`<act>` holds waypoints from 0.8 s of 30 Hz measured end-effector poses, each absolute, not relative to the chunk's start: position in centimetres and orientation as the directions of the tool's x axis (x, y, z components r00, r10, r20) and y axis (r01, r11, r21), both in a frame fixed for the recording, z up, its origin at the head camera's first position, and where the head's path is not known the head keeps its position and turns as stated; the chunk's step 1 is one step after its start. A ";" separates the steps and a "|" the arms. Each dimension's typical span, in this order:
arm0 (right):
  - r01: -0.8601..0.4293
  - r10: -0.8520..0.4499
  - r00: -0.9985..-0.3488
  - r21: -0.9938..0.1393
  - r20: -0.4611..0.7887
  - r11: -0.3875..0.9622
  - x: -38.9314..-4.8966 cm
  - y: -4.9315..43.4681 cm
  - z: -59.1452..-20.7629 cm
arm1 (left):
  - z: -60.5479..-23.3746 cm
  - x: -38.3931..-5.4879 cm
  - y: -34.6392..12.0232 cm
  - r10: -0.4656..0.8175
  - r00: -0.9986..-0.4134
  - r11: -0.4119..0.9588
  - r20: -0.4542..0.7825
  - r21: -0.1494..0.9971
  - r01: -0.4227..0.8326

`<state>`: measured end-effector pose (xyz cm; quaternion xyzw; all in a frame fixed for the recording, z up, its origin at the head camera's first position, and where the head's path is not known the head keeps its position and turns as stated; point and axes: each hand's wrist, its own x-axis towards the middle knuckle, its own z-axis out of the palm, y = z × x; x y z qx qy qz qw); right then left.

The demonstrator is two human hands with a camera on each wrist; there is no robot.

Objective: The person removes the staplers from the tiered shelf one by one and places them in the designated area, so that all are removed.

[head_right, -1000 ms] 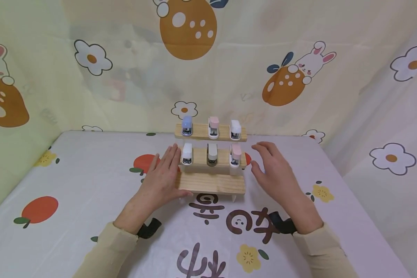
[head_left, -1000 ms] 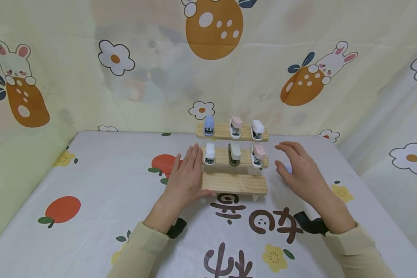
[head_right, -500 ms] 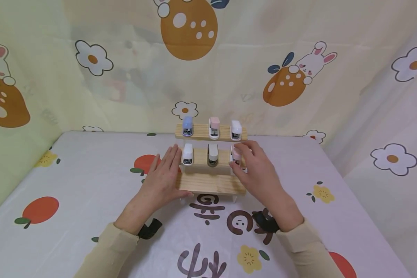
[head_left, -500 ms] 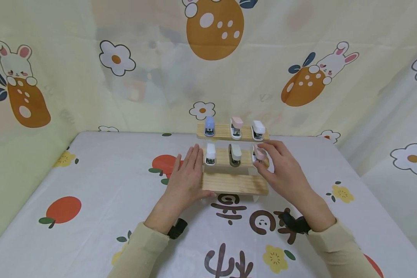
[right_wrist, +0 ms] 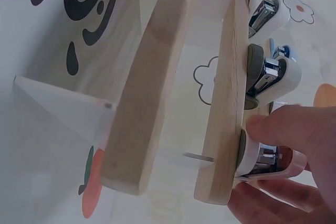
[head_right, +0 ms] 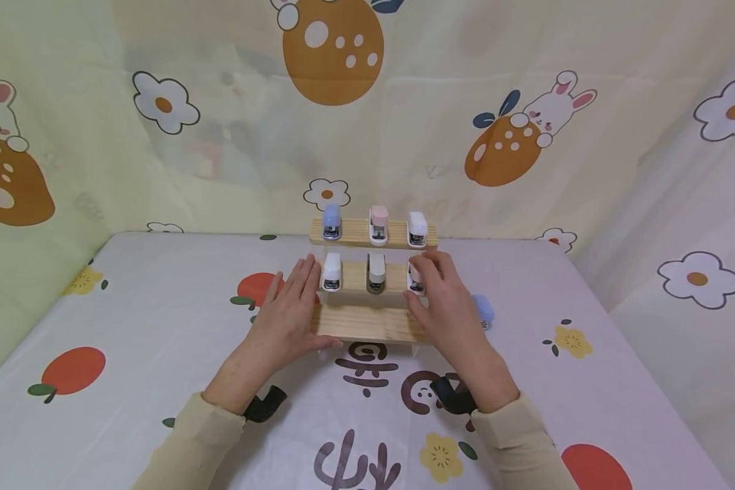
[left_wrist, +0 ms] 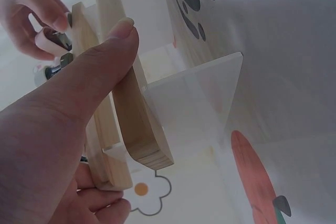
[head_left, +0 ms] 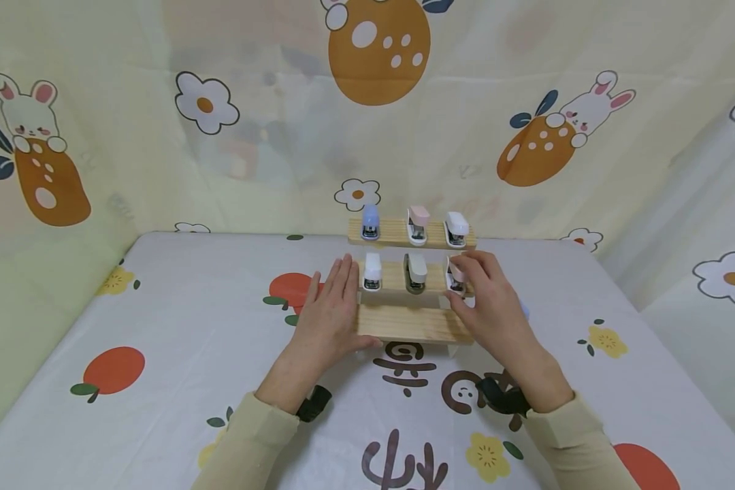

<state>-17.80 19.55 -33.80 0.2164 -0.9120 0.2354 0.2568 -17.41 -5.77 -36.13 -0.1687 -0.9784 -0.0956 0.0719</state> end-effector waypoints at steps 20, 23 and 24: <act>-0.525 -0.275 -0.759 -0.305 0.590 0.795 -17.8 19.5 -33.8 | -36.1 -17.4 -5.8 0.313 -0.935 0.926 0.164 0.164 0.339; -0.527 -0.271 -0.752 -0.300 0.601 0.795 -17.8 19.6 -33.8 | -36.1 -17.5 -5.8 0.313 -0.935 0.926 0.166 0.165 0.339; -0.527 -0.271 -0.751 -0.299 0.603 0.795 -17.8 19.7 -33.8 | -36.1 -17.5 -5.8 0.313 -0.935 0.926 0.166 0.166 0.339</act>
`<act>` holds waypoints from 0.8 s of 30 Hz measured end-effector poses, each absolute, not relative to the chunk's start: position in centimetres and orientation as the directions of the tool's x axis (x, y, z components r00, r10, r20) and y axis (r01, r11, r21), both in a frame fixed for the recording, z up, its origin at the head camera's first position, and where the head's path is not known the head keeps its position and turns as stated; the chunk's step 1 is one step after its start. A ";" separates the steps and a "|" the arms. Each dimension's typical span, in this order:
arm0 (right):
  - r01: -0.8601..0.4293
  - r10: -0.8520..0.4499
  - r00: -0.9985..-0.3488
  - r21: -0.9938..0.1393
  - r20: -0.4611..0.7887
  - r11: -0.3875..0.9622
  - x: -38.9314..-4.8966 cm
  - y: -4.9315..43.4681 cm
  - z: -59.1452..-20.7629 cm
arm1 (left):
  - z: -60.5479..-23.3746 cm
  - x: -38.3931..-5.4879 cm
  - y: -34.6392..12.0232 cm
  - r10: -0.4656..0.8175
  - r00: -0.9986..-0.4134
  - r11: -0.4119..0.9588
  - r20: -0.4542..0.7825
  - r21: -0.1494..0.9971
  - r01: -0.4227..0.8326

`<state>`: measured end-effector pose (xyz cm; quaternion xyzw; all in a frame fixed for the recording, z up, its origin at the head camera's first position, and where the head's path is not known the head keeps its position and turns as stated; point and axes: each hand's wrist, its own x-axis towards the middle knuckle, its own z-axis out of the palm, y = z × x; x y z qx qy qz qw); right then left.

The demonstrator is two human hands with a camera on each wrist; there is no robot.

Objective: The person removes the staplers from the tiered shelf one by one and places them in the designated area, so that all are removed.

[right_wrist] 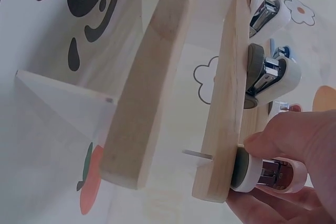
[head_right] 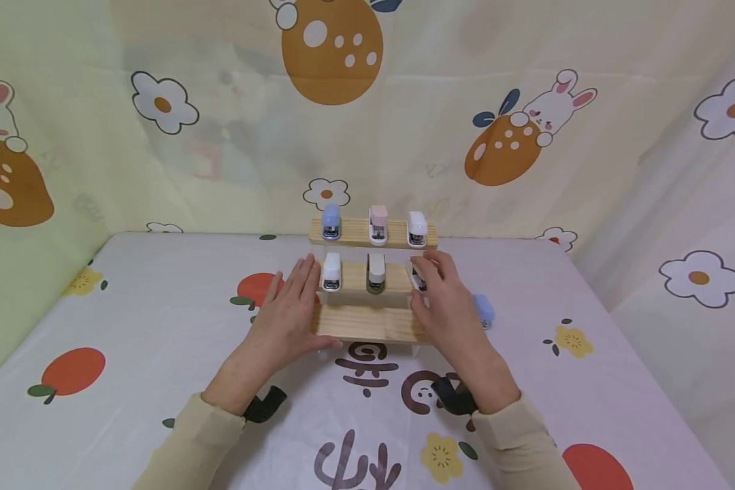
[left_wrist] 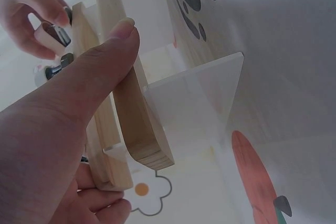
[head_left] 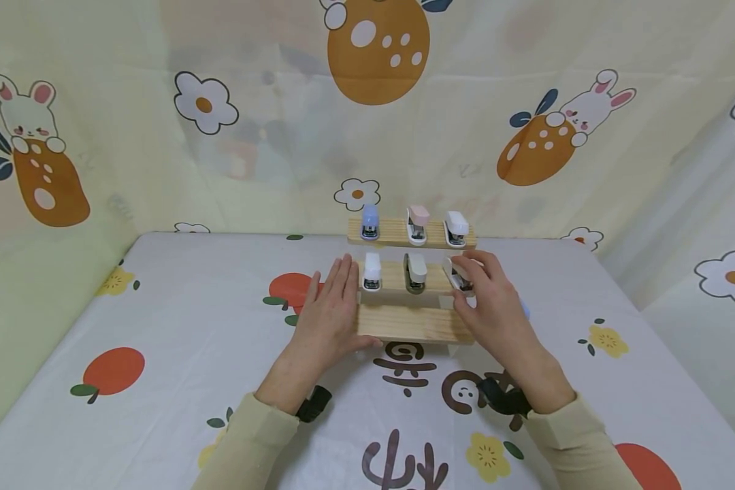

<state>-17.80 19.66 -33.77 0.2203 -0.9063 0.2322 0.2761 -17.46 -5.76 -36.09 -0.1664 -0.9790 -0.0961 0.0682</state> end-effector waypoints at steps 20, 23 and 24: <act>-0.436 -0.193 -0.808 -0.345 0.557 0.831 -16.4 21.5 -33.4 | -36.2 -17.4 -5.7 0.319 -0.931 0.926 0.178 0.153 0.346; -0.422 -0.179 -0.814 -0.350 0.553 0.836 -16.3 22.0 -33.5 | -36.2 -17.4 -5.7 0.316 -0.933 0.927 0.175 0.151 0.342; -0.421 -0.176 -0.813 -0.351 0.554 0.837 -16.2 22.1 -33.5 | -36.2 -17.4 -5.7 0.315 -0.933 0.928 0.174 0.151 0.341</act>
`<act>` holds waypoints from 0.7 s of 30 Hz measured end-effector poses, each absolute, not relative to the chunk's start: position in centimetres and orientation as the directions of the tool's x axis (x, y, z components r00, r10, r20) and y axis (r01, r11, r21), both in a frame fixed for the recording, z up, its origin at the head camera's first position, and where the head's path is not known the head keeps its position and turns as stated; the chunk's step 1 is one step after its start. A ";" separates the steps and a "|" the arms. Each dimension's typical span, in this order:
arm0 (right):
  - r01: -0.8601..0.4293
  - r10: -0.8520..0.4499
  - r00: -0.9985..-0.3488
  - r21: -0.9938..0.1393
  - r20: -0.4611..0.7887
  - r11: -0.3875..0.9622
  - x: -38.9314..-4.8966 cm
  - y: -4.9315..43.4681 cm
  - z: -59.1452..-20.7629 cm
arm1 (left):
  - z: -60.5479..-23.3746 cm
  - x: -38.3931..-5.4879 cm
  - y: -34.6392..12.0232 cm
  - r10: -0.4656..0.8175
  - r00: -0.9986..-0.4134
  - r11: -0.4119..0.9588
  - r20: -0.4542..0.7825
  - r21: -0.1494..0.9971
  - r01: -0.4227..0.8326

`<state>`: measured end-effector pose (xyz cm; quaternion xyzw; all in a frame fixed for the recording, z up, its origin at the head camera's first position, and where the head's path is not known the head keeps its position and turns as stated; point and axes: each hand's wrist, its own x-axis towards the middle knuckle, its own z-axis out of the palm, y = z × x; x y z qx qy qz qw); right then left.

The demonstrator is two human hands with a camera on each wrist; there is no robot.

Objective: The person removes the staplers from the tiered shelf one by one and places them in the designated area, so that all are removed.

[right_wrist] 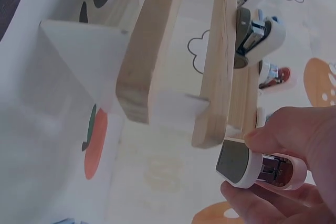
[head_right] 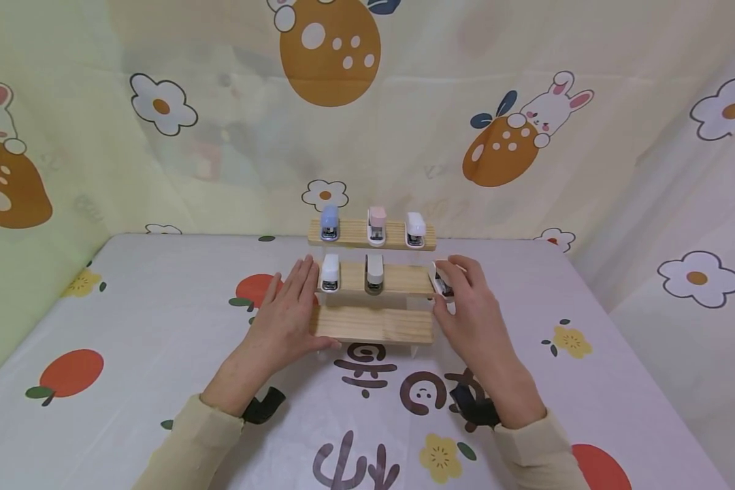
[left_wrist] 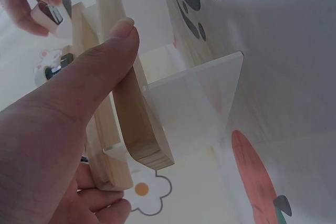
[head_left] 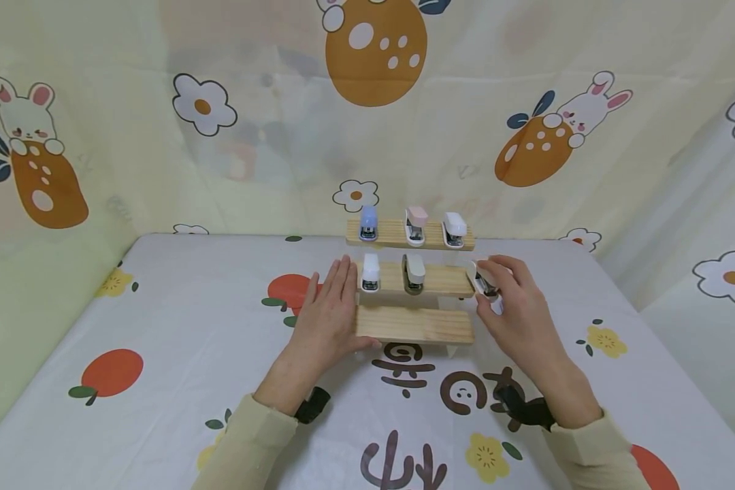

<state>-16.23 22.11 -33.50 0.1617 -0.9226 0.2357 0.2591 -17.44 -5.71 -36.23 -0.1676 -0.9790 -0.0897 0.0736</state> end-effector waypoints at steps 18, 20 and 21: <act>-0.409 -0.137 -0.787 -0.344 0.601 0.845 -15.8 25.3 -33.2 | -36.2 -17.3 -5.7 0.319 -0.929 0.922 0.190 0.166 0.351; -0.410 -0.132 -0.786 -0.350 0.604 0.842 -15.9 25.6 -33.2 | -36.2 -17.3 -5.7 0.319 -0.929 0.922 0.187 0.167 0.350; -0.410 -0.129 -0.785 -0.353 0.605 0.841 -16.0 25.7 -33.2 | -36.2 -17.3 -5.7 0.318 -0.929 0.922 0.186 0.168 0.349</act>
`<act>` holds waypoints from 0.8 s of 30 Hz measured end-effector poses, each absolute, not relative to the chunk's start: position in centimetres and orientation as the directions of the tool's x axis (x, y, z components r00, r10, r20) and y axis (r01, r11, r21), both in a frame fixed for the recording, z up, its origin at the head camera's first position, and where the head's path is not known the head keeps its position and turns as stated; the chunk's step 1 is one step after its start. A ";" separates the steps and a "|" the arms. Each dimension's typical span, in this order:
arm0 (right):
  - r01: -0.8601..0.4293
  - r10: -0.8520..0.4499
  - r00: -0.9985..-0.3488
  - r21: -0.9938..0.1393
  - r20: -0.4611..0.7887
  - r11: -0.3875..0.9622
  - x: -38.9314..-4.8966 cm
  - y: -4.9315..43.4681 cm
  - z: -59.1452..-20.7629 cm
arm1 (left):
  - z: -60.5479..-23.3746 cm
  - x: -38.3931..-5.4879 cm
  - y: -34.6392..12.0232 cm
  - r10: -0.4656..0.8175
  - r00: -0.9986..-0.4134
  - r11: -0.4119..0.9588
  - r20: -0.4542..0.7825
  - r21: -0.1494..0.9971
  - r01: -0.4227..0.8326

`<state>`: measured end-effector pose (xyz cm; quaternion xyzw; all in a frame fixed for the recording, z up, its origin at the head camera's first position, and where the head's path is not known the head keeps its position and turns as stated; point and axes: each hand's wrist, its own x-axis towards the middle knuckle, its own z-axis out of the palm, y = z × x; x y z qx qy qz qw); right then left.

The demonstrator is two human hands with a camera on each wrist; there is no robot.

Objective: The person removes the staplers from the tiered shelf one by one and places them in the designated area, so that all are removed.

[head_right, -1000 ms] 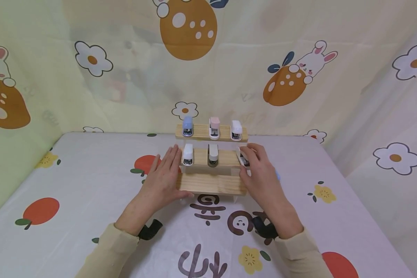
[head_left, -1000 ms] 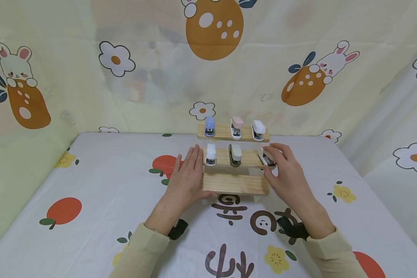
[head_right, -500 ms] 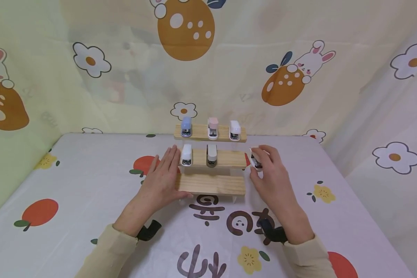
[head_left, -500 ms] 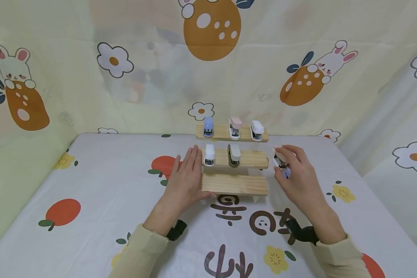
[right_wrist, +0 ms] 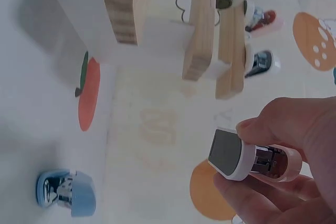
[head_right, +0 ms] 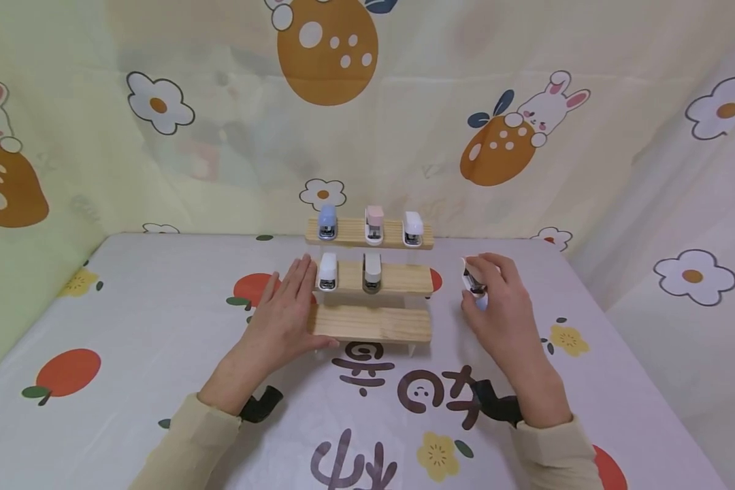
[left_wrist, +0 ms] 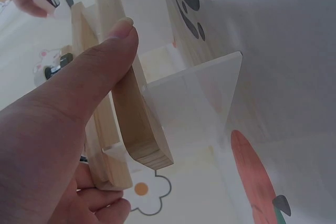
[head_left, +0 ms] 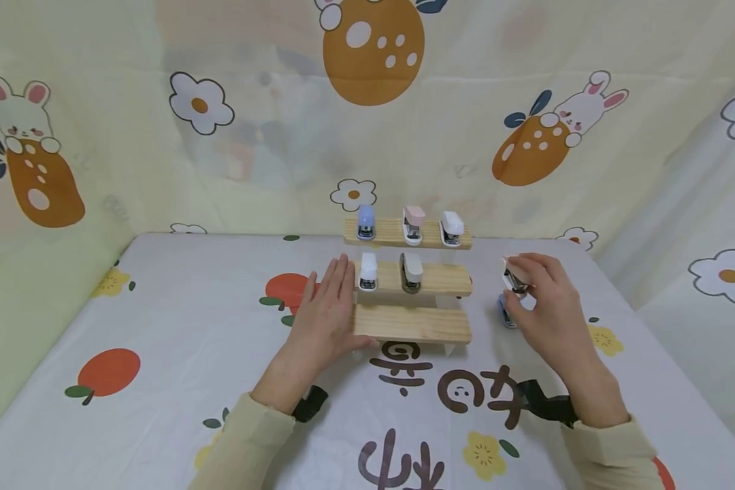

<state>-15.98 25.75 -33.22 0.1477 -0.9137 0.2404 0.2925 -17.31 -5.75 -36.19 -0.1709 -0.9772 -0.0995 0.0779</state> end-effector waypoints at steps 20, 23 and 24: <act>-0.348 -0.051 -0.825 -0.435 0.563 0.830 -16.8 29.1 -33.9 | -36.3 -17.3 -5.8 0.328 -0.925 0.919 0.192 0.162 0.359; -0.327 -0.040 -0.838 -0.442 0.545 0.836 -16.8 29.5 -34.1 | -36.3 -17.3 -5.8 0.328 -0.925 0.919 0.191 0.161 0.360; -0.318 -0.035 -0.842 -0.443 0.538 0.838 -16.8 29.6 -34.1 | -36.3 -17.3 -5.8 0.328 -0.925 0.919 0.189 0.161 0.359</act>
